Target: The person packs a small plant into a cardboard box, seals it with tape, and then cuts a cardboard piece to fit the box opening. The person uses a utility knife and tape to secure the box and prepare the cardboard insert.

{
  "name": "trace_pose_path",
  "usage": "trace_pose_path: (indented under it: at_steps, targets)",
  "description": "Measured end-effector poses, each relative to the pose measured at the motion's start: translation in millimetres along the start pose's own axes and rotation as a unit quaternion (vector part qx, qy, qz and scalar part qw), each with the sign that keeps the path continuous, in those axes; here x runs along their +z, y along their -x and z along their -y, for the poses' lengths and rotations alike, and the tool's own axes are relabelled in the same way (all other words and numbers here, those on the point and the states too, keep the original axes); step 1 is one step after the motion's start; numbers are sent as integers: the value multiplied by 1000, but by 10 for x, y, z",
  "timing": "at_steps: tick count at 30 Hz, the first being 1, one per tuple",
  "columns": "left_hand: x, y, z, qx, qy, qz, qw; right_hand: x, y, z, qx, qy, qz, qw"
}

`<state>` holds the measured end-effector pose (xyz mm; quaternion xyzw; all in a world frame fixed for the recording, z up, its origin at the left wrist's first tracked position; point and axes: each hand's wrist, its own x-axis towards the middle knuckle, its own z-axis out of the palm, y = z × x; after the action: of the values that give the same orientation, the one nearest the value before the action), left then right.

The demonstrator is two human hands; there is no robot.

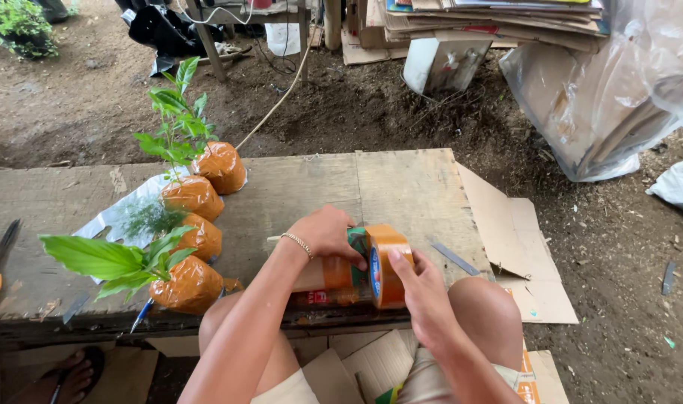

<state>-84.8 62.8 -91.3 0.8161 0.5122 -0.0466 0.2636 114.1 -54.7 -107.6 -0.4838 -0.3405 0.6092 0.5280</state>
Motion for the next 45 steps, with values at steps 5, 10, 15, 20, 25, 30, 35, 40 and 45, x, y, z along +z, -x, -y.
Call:
trace_pose_path:
  at_steps: [5, 10, 15, 20, 25, 30, 35, 40, 45]
  targets:
    - [268, 244, 50, 98, -77, -228, 966, 75, -355, 75, -85, 49, 59, 993]
    - [519, 380, -122, 36, -181, -218, 958, 127, -374, 38, -69, 55, 22, 996]
    - [570, 297, -135, 19, -200, -265, 943, 50, -16, -71, -16, 70, -56, 996]
    - [669, 278, -105, 37, -219, -293, 930, -141, 368, -642, 27, 74, -107, 991]
    - [643, 268, -98, 40, -227, -289, 929, -268, 313, -1239, 15, 44, -96, 994]
    - [574, 296, -202, 39, -226, -283, 931, -272, 273, -1393, 6, 59, -114, 992]
    - [520, 428, -359, -25, -274, -296, 915, -335, 259, -1316, 66, 93, -108, 988]
    - [1059, 737, -586, -54, 166, -433, 884, -448, 161, -1300, 35, 153, -61, 986]
    - [1792, 491, -778, -155, 587, -293, 739, -543, 192, -1161, 106, 155, -29, 982]
